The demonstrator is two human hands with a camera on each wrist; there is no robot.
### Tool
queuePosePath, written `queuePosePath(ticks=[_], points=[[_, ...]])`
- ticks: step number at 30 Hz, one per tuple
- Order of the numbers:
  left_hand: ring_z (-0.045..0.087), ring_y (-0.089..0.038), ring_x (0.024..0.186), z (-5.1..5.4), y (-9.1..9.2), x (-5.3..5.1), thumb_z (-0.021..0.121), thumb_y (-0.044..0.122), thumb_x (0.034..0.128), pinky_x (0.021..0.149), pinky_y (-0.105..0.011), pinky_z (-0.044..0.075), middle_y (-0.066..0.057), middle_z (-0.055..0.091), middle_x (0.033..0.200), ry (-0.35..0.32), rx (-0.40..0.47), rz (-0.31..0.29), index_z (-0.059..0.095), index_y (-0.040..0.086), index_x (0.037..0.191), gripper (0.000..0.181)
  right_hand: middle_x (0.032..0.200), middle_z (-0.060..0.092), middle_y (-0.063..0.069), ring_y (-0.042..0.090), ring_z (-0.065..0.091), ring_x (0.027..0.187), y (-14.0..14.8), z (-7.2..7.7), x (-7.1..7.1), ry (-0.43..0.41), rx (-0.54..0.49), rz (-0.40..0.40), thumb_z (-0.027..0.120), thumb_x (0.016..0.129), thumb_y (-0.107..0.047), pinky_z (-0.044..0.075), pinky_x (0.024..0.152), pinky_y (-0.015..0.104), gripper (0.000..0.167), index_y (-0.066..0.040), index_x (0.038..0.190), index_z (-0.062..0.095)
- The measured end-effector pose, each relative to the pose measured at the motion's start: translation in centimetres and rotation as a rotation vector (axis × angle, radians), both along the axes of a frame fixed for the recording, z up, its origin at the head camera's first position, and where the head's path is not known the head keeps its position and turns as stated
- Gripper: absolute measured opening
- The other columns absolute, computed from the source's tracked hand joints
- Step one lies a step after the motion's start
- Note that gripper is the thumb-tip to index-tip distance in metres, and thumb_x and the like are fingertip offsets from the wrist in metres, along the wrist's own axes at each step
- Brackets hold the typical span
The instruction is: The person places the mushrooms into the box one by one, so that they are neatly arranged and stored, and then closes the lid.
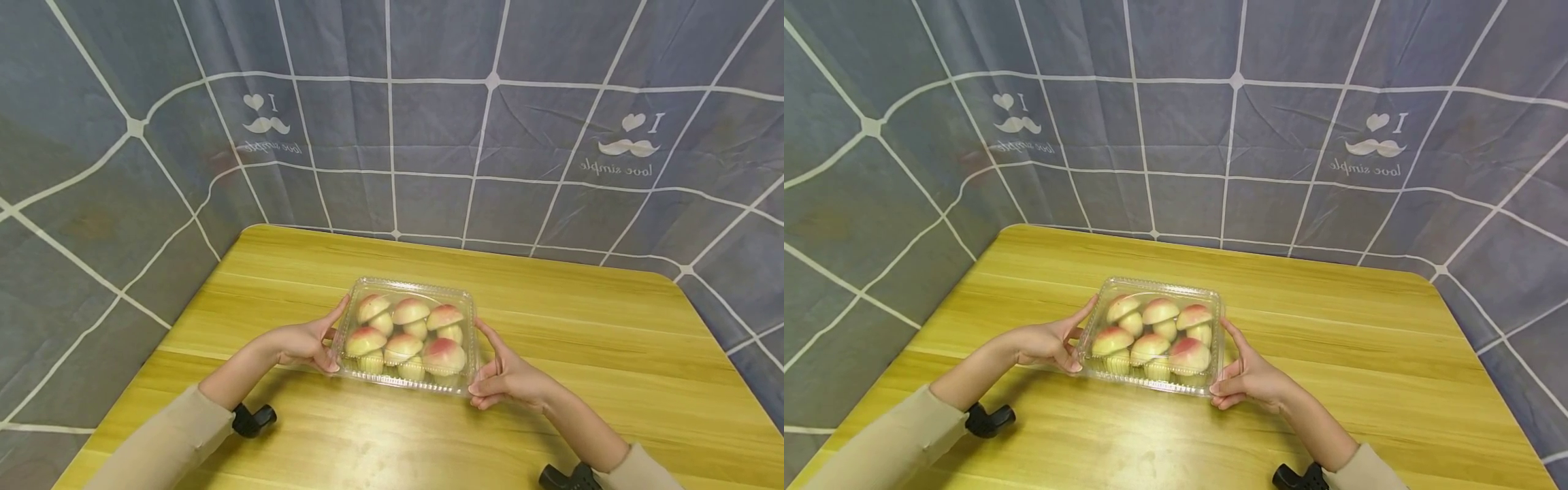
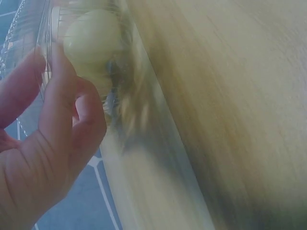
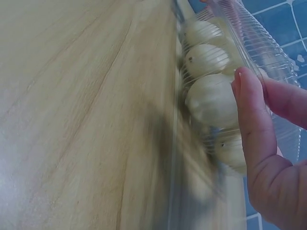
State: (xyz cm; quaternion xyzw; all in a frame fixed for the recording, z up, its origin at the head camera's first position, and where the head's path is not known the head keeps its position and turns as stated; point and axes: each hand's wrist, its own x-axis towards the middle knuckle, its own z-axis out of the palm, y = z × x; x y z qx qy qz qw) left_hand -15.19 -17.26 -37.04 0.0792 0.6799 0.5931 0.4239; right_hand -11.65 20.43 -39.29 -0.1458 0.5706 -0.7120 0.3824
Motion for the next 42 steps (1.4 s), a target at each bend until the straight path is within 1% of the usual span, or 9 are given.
queuePosePath(ticks=[5, 8, 12, 14, 17, 25, 32, 36, 42], points=[[0.054, -0.021, 0.07, 0.4, 0.1, 0.0, 0.06, -0.02, 0.0747, 0.071, -0.036, 0.054, -0.037, 0.014, 0.139, -0.006, -0.05, 0.0, -0.024, 0.036, 0.143, 0.122, 0.079, 0.067, 0.01, 0.019, 0.067, 0.07, -0.1, -0.1, 0.0, -0.008, -0.01, -0.004, 0.059, 0.082, 0.011, 0.055, 0.067, 0.031, 0.113, -0.028, 0.142, -0.029], [0.056, -0.022, 0.071, 0.6, 0.2, 0.0, 0.061, -0.02, 0.0751, 0.071, -0.037, 0.054, -0.036, 0.024, 0.134, -0.011, -0.073, 0.003, -0.024, 0.036, 0.143, 0.122, 0.081, 0.067, 0.01, 0.019, 0.067, 0.07, -0.2, -0.2, -0.1, -0.016, -0.016, -0.001, 0.059, 0.082, 0.011, 0.055, 0.067, 0.031, 0.113, -0.029, 0.142, -0.029], [0.055, -0.022, 0.07, 0.7, 0.4, 0.0, 0.061, -0.02, 0.0743, 0.071, -0.037, 0.054, -0.03, 0.039, 0.121, -0.006, -0.09, -0.001, -0.024, 0.036, 0.143, 0.123, 0.081, 0.067, 0.01, 0.019, 0.067, 0.071, 0.0, -0.3, 0.0, -0.025, -0.014, 0.006, 0.059, 0.083, 0.01, 0.055, 0.067, 0.031, 0.113, -0.03, 0.142, -0.029], [0.055, -0.021, 0.069, 0.7, 0.5, -0.1, 0.061, -0.021, 0.0738, 0.071, -0.037, 0.054, -0.028, 0.041, 0.116, -0.002, -0.098, 0.001, -0.023, 0.036, 0.143, 0.123, 0.082, 0.066, 0.01, 0.019, 0.067, 0.071, 0.1, -0.3, 0.0, -0.027, -0.013, 0.008, 0.059, 0.083, 0.01, 0.055, 0.067, 0.031, 0.113, -0.031, 0.142, -0.029], [0.054, -0.021, 0.067, 0.8, 0.5, -0.1, 0.06, -0.022, 0.0731, 0.071, -0.038, 0.054, -0.028, 0.041, 0.114, 0.002, -0.103, 0.006, -0.023, 0.037, 0.143, 0.124, 0.082, 0.066, 0.011, 0.019, 0.067, 0.071, 0.1, -0.2, -0.1, -0.033, -0.014, 0.008, 0.059, 0.083, 0.011, 0.055, 0.068, 0.031, 0.114, -0.032, 0.141, -0.029], [0.057, -0.021, 0.069, 0.6, 0.3, 0.0, 0.059, -0.022, 0.0744, 0.074, -0.039, 0.054, -0.028, 0.042, 0.115, 0.003, -0.055, -0.008, -0.023, 0.036, 0.144, 0.122, 0.082, 0.066, 0.01, 0.019, 0.067, 0.072, 0.1, -0.2, -0.1, -0.042, -0.02, 0.009, 0.058, 0.083, 0.011, 0.055, 0.068, 0.031, 0.114, -0.032, 0.141, -0.029], [0.058, -0.021, 0.072, 0.2, -0.2, -0.3, 0.06, -0.02, 0.0765, 0.079, -0.039, 0.053, -0.025, 0.042, 0.108, -0.015, 0.005, -0.032, -0.023, 0.038, 0.143, 0.12, 0.083, 0.066, 0.011, 0.019, 0.067, 0.072, 0.2, -0.2, -0.1, -0.038, -0.014, 0.005, 0.058, 0.083, 0.01, 0.055, 0.068, 0.031, 0.114, -0.032, 0.141, -0.029], [0.06, -0.022, 0.076, 0.0, -0.5, -0.5, 0.062, -0.017, 0.0771, 0.079, -0.038, 0.053, -0.027, 0.042, 0.11, -0.01, 0.043, -0.053, -0.023, 0.038, 0.143, 0.121, 0.084, 0.066, 0.011, 0.019, 0.067, 0.072, 0.3, -0.3, -0.2, -0.032, -0.019, 0.011, 0.058, 0.083, 0.01, 0.055, 0.068, 0.031, 0.113, -0.032, 0.141, -0.03], [0.062, -0.024, 0.081, -0.5, -0.9, -0.5, 0.062, -0.015, 0.0786, 0.082, -0.042, 0.052, -0.029, 0.04, 0.118, -0.004, 0.088, -0.07, -0.023, 0.037, 0.143, 0.119, 0.084, 0.065, 0.01, 0.019, 0.067, 0.073, 0.3, -0.3, -0.1, -0.037, -0.021, 0.017, 0.057, 0.084, 0.011, 0.055, 0.068, 0.031, 0.113, -0.033, 0.141, -0.03]])
